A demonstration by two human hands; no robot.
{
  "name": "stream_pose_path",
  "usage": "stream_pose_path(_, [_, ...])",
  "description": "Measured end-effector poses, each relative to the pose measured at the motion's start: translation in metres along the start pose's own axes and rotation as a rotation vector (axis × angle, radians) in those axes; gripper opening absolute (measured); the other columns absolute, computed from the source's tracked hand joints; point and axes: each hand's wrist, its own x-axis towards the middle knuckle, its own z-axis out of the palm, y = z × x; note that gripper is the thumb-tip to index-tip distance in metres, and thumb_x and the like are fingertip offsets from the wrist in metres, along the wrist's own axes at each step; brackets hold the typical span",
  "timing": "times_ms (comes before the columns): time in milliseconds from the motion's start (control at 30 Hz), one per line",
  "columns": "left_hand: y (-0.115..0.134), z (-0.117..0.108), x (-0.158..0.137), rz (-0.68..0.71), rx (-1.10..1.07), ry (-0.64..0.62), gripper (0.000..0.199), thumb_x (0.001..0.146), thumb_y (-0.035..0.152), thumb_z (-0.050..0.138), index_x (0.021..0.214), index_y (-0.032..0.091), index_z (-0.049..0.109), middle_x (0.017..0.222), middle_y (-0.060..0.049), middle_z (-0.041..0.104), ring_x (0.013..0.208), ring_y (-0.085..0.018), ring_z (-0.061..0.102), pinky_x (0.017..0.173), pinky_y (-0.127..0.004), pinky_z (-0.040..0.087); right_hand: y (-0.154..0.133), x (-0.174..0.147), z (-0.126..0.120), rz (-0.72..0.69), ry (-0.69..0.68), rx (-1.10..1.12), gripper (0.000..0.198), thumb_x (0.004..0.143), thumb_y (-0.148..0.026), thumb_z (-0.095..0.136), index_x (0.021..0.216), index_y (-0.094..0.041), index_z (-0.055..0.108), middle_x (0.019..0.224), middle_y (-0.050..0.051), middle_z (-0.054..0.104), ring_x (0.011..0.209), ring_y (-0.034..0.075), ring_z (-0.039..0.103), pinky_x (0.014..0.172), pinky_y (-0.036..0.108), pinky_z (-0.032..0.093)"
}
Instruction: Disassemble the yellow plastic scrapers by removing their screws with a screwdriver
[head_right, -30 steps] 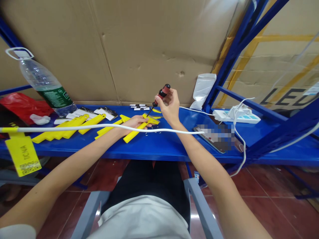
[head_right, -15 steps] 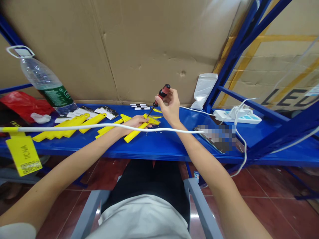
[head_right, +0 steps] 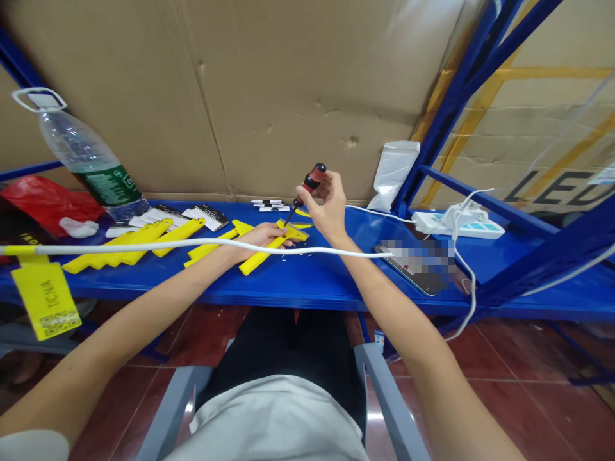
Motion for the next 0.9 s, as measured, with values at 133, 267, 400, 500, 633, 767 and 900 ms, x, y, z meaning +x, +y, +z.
stream_pose_path(133, [-0.0017, -0.0012, -0.0003, 0.016, -0.002, -0.006, 0.016, 0.112, 0.008, 0.066, 0.112, 0.006, 0.082, 0.101, -0.024, 0.087, 0.087, -0.022, 0.078, 0.078, -0.033, 0.061, 0.0022, -0.0003, 0.0001, -0.017, -0.006, -0.01, 0.07, 0.092, -0.08, 0.089, 0.131, -0.032, 0.057, 0.124, 0.011, 0.079, 0.108, 0.032, 0.083, 0.099, 0.056, 0.071])
stream_pose_path(267, [-0.0025, -0.001, 0.0001, 0.009, 0.012, -0.002, 0.018, 0.114, 0.006, 0.062, 0.114, 0.003, 0.079, 0.104, -0.025, 0.088, 0.09, -0.022, 0.078, 0.081, -0.032, 0.059, 0.0039, -0.0004, 0.0006, -0.045, 0.002, -0.027, 0.07, 0.093, -0.079, 0.089, 0.132, -0.031, 0.056, 0.121, 0.009, 0.08, 0.103, 0.028, 0.084, 0.092, 0.05, 0.072])
stream_pose_path(400, [-0.0021, -0.0003, 0.0006, -0.001, 0.025, -0.007, 0.019, 0.116, 0.006, 0.059, 0.117, 0.001, 0.078, 0.108, -0.026, 0.088, 0.091, -0.021, 0.078, 0.084, -0.032, 0.058, 0.0029, -0.001, 0.0018, -0.069, 0.018, -0.015, 0.067, 0.094, -0.075, 0.091, 0.13, -0.03, 0.057, 0.118, 0.008, 0.08, 0.101, 0.028, 0.084, 0.091, 0.05, 0.072])
stream_pose_path(500, [-0.0018, -0.0004, 0.0012, 0.0, 0.035, -0.006, 0.019, 0.115, 0.007, 0.06, 0.118, 0.001, 0.078, 0.109, -0.026, 0.088, 0.09, -0.022, 0.079, 0.083, -0.033, 0.059, 0.0023, -0.0014, 0.0027, -0.078, 0.031, -0.006, 0.066, 0.094, -0.073, 0.091, 0.13, -0.03, 0.057, 0.117, 0.008, 0.08, 0.099, 0.028, 0.084, 0.09, 0.05, 0.072])
stream_pose_path(633, [-0.002, -0.0018, 0.0023, 0.001, 0.048, -0.003, 0.02, 0.113, 0.009, 0.064, 0.119, 0.001, 0.081, 0.11, -0.027, 0.088, 0.088, -0.022, 0.08, 0.082, -0.032, 0.061, 0.0032, -0.001, 0.0029, -0.092, 0.04, 0.003, 0.066, 0.093, -0.074, 0.092, 0.129, -0.03, 0.058, 0.116, 0.007, 0.08, 0.098, 0.027, 0.084, 0.086, 0.047, 0.073])
stream_pose_path(767, [-0.0024, -0.0032, 0.0037, 0.003, 0.056, -0.005, 0.021, 0.111, 0.011, 0.067, 0.122, 0.001, 0.082, 0.111, -0.028, 0.088, 0.086, -0.022, 0.081, 0.08, -0.032, 0.063, 0.0042, -0.0011, 0.0024, -0.09, 0.024, -0.021, 0.066, 0.094, -0.075, 0.09, 0.13, -0.03, 0.056, 0.114, 0.007, 0.079, 0.097, 0.026, 0.084, 0.088, 0.048, 0.073])
stream_pose_path(900, [-0.0032, -0.0038, 0.0054, 0.005, 0.057, -0.013, 0.021, 0.11, 0.011, 0.069, 0.122, 0.002, 0.083, 0.11, -0.027, 0.088, 0.086, -0.022, 0.081, 0.079, -0.032, 0.063, 0.0058, -0.001, 0.0005, -0.089, 0.007, -0.038, 0.065, 0.096, -0.074, 0.089, 0.131, -0.031, 0.057, 0.116, 0.008, 0.08, 0.099, 0.028, 0.084, 0.09, 0.05, 0.074])
